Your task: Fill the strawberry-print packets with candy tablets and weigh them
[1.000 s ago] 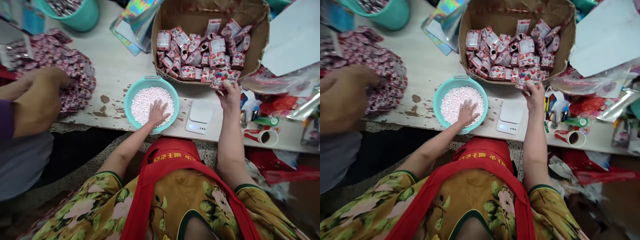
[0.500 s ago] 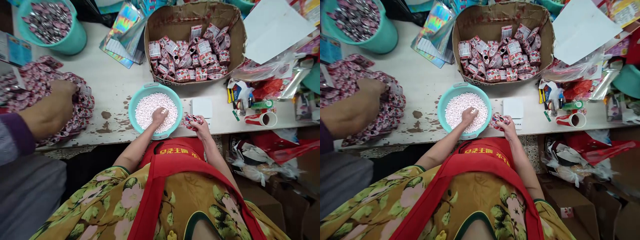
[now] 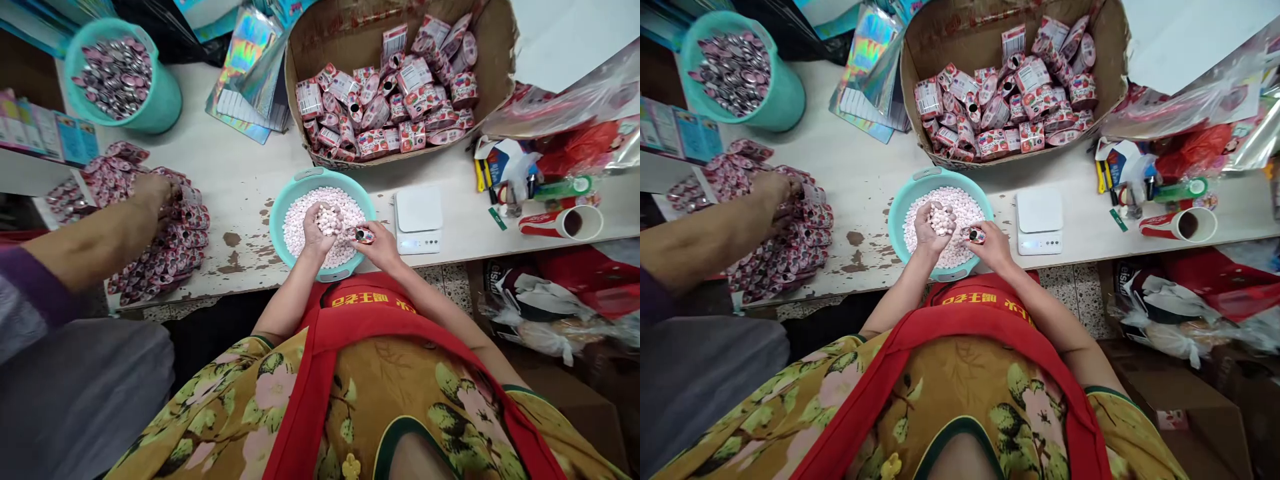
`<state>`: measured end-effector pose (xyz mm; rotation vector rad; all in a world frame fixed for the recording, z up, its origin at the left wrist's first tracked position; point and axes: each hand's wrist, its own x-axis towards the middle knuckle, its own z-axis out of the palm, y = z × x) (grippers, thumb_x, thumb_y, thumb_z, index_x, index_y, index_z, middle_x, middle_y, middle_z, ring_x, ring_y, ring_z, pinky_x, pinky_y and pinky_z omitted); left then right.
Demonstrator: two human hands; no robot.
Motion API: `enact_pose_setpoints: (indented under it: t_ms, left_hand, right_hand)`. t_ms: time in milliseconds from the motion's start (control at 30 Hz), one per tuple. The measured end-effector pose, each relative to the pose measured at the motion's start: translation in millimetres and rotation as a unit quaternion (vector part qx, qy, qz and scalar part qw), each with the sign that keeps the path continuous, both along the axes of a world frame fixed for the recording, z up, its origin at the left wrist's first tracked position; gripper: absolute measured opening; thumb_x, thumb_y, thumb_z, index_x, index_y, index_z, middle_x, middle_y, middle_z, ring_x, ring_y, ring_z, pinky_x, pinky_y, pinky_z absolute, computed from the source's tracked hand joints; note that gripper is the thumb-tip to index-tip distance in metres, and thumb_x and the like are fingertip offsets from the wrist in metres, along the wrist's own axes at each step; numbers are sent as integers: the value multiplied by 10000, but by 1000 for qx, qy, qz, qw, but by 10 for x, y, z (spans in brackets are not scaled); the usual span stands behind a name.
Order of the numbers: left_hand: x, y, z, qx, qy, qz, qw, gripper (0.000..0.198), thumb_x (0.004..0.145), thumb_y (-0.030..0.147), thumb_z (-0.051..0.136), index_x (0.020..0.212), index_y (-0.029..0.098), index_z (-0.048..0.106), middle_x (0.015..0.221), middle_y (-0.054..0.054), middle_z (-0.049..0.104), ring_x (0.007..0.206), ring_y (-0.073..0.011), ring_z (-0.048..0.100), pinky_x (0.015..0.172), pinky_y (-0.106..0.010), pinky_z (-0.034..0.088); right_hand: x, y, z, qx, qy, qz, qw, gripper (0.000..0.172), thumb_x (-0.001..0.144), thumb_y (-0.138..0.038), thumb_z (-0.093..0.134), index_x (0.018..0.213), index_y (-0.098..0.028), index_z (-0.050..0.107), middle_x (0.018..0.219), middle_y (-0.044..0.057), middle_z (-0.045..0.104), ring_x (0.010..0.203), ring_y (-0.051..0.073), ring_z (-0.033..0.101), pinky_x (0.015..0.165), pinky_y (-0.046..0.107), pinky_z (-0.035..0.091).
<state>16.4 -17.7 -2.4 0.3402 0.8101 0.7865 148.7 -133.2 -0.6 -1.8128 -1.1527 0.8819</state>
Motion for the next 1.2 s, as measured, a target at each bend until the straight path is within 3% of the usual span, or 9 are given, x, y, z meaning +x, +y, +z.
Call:
enact_pose_setpoints:
  t_ms: [67, 167, 333, 733, 1000, 1200]
  left_hand:
    - [68, -39, 81, 56, 10, 31, 998, 356, 754, 513, 702, 760, 189, 555, 805, -21, 669, 713, -146, 679, 578, -220, 508]
    - [161, -65, 70, 98, 57, 72, 991, 331, 731, 480, 730, 783, 195, 569, 797, -4, 651, 718, -133, 663, 652, -240, 530]
    - [183, -43, -17, 142, 124, 102, 977, 305, 705, 391, 765, 783, 195, 545, 731, 36, 579, 591, -91, 578, 544, -212, 465]
    - [289, 1, -89, 126, 167, 118, 971, 376, 676, 437, 789, 732, 193, 508, 646, 65, 507, 499, -70, 492, 488, -207, 394]
    - [258, -19, -91, 177, 206, 106, 957, 341, 706, 418, 776, 721, 186, 527, 637, 54, 520, 549, -72, 504, 557, -206, 424]
    - [273, -10, -48, 166, 175, 111, 964, 347, 697, 383, 799, 702, 188, 511, 592, 73, 468, 483, -63, 447, 500, -211, 381]
  right_hand:
    - [-87, 108, 11, -23, -45, 23, 998, 322, 714, -284, 740, 1024, -249, 660, 1042, 30, 682, 996, 242, 636, 893, 374, 500]
    - [-200, 249, 5, -60, -85, 40, 994, 330, 718, -241, 719, 1042, -245, 651, 1113, 38, 678, 1048, 250, 625, 897, 374, 502]
    - [-305, 387, -25, -108, -116, 60, 985, 352, 751, -270, 685, 1097, -219, 649, 1120, 62, 682, 1050, 262, 627, 862, 365, 506]
    - [-302, 422, 58, -133, -140, 31, 981, 341, 758, -282, 673, 1091, -214, 664, 1107, 70, 669, 1021, 268, 626, 839, 370, 513]
    - [-308, 414, 41, -118, -142, 31, 982, 355, 770, -290, 658, 1118, -222, 656, 1132, 61, 669, 1055, 262, 619, 840, 365, 519]
    - [-311, 437, 4, -113, -144, 39, 982, 341, 771, -279, 652, 1105, -213, 653, 1112, 65, 670, 1032, 256, 624, 826, 352, 512]
